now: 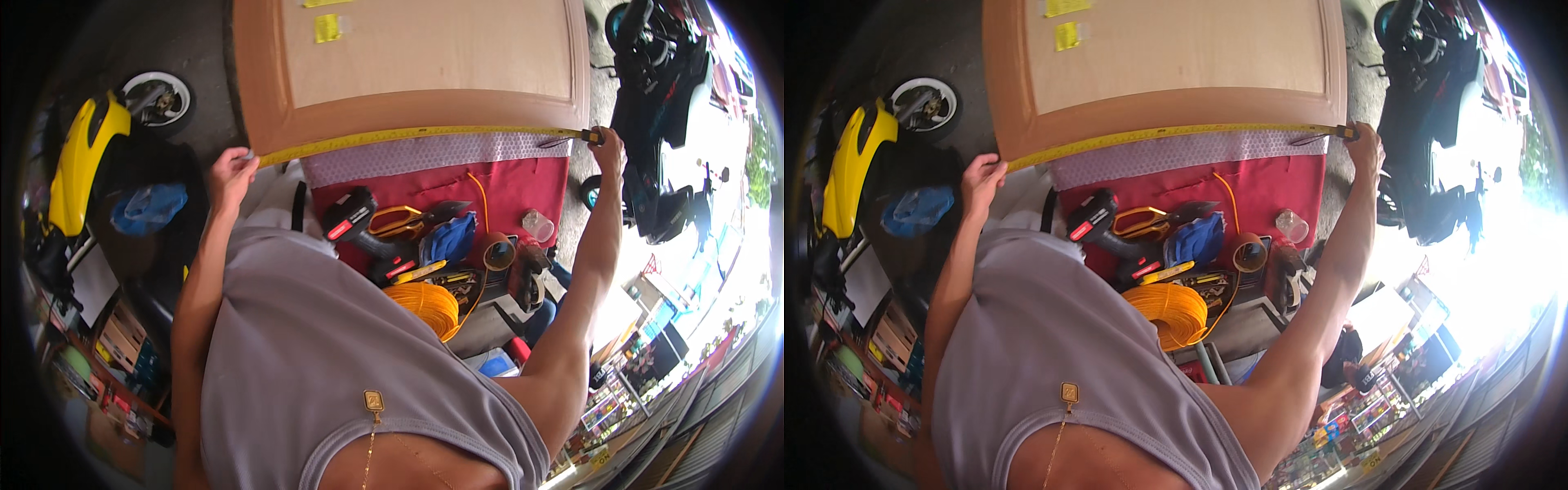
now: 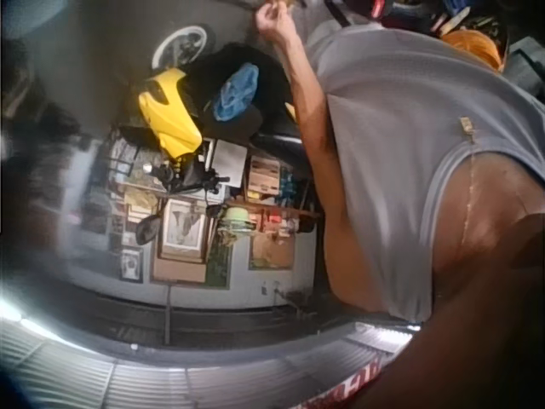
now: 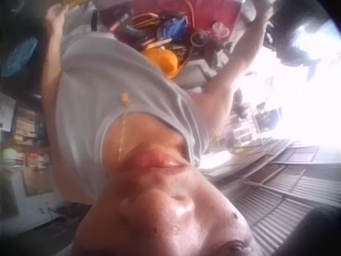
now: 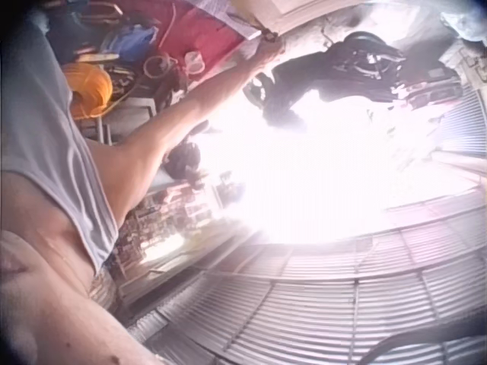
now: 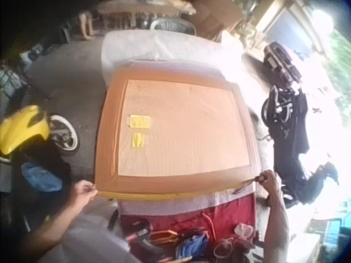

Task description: The person cleans the back of a wooden picture frame with a cloth, applies masking tape, measures the frame, and uses a power drill to install screws. The person then handles a roll of yellow cord.

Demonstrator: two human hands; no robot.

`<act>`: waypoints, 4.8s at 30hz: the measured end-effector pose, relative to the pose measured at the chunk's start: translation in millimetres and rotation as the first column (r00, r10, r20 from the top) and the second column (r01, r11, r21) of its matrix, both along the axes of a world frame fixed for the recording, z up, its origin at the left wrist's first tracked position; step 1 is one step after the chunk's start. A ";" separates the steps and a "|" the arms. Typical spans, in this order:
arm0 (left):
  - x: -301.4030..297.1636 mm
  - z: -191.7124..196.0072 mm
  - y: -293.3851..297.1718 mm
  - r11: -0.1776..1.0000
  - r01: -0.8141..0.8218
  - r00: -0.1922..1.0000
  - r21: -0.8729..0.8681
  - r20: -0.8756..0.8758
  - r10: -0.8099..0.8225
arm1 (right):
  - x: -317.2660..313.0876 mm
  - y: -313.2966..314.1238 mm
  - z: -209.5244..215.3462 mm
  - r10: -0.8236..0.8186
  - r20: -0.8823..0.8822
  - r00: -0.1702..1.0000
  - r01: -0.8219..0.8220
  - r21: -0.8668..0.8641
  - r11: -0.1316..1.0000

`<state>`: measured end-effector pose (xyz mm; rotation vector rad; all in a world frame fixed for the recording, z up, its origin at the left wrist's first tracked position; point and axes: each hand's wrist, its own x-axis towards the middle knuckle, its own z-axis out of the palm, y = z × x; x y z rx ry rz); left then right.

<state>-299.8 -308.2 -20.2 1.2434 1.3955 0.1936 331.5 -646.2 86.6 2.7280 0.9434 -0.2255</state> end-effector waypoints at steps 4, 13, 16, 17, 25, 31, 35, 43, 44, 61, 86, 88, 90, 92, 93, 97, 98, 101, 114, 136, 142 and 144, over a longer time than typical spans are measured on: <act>2.1 7.5 -8.8 1.000 -0.024 1.000 0.005 -0.018 0.024 | 33.5 -10.4 -4.1 -0.141 0.062 0.988 0.143 -0.030 0.989; 5.7 12.2 -9.3 0.998 -0.056 0.994 0.012 -0.097 0.057 | 67.5 -16.2 -38.7 -0.152 0.034 0.988 0.154 -0.085 0.984; 4.5 10.0 -9.4 0.997 -0.058 0.991 0.045 -0.118 0.063 | 66.9 -12.1 -36.1 -0.155 0.023 0.988 0.157 -0.100 0.983; 4.0 9.4 -9.3 0.997 -0.065 0.992 0.047 -0.106 0.069 | 67.6 -11.3 -37.3 -0.152 0.021 0.988 0.153 -0.103 0.983; -6.7 2.5 -11.1 0.996 -0.032 0.996 0.086 -0.084 0.039 | 66.3 -9.9 -34.1 -0.129 0.072 0.989 0.138 -0.137 0.981; 3.5 3.4 -12.4 0.985 0.025 0.992 0.170 -0.130 -0.003 | 23.5 2.4 -4.2 0.060 -0.050 0.997 -0.060 0.004 0.998; 2.7 4.1 -16.0 0.986 -0.012 0.994 0.169 -0.101 0.029 | -60.7 54.6 -2.1 0.294 -0.226 0.929 -0.267 0.142 0.953; 7.8 1.5 -13.8 0.975 0.057 0.989 0.217 -0.148 -0.025 | -161.2 103.7 -20.0 0.347 -0.331 0.877 -0.314 0.148 0.938; 7.1 0.2 -14.3 0.974 0.051 0.991 0.222 -0.134 -0.021 | -164.6 104.8 -22.4 0.346 -0.326 0.880 -0.319 0.134 0.938; 35.9 34.9 -24.8 0.649 0.361 0.925 0.670 -0.344 -0.159 | -211.7 124.3 -30.3 0.424 -0.339 0.840 -0.364 0.230 0.903; 179.4 25.2 -127.8 0.282 0.747 0.627 0.602 -0.498 -0.599 | -223.4 139.2 -17.3 0.351 -0.446 0.824 -0.322 0.141 0.936; 179.0 25.3 -127.7 0.298 0.736 0.641 0.608 -0.485 -0.594 | -226.4 143.7 -15.9 0.343 -0.457 0.821 -0.324 0.123 0.938; 178.4 27.0 -127.7 0.320 0.733 0.649 0.601 -0.476 -0.593 | -228.6 148.0 -14.0 0.339 -0.467 0.817 -0.329 0.107 0.938; 179.0 30.2 -128.1 0.348 0.735 0.653 0.582 -0.467 -0.596 | -228.7 147.8 -15.2 0.339 -0.471 0.815 -0.330 0.104 0.938; 179.4 31.2 -128.0 0.361 0.735 0.655 0.574 -0.463 -0.597 | -228.6 147.9 -15.6 0.339 -0.471 0.814 -0.331 0.103 0.938; 178.6 30.1 -127.3 0.330 0.732 0.654 0.597 -0.478 -0.587 | -226.9 146.8 -17.7 0.352 -0.476 0.806 -0.328 0.137 0.935; 178.4 29.8 -127.4 0.322 0.736 0.649 0.596 -0.484 -0.587 | -228.0 147.2 -16.7 0.351 -0.478 0.805 -0.322 0.145 0.936; 178.7 31.5 -125.9 0.305 0.757 0.625 0.578 -0.501 -0.599 | -231.7 143.4 -17.3 0.348 -0.470 0.811 -0.287 0.197 0.937; 179.7 29.4 -121.5 0.225 0.839 0.509 0.495 -0.568 -0.647 | -253.0 142.9 0.2 0.384 -0.389 0.837 -0.201 0.433 0.879; 174.7 17.6 -122.7 0.176 0.815 0.542 0.552 -0.618 -0.569 | -296.0 173.8 -36.0 0.678 -0.274 0.682 -0.626 0.261 0.735; 175.3 13.6 -122.8 0.169 0.801 0.557 0.575 -0.612 -0.561 | -294.9 174.5 -35.8 0.678 -0.277 0.681 -0.634 0.240 0.735; 175.2 13.0 -123.1 0.169 0.802 0.556 0.573 -0.613 -0.561 | -294.3 175.8 -34.7 0.679 -0.289 0.675 -0.623 0.268 0.734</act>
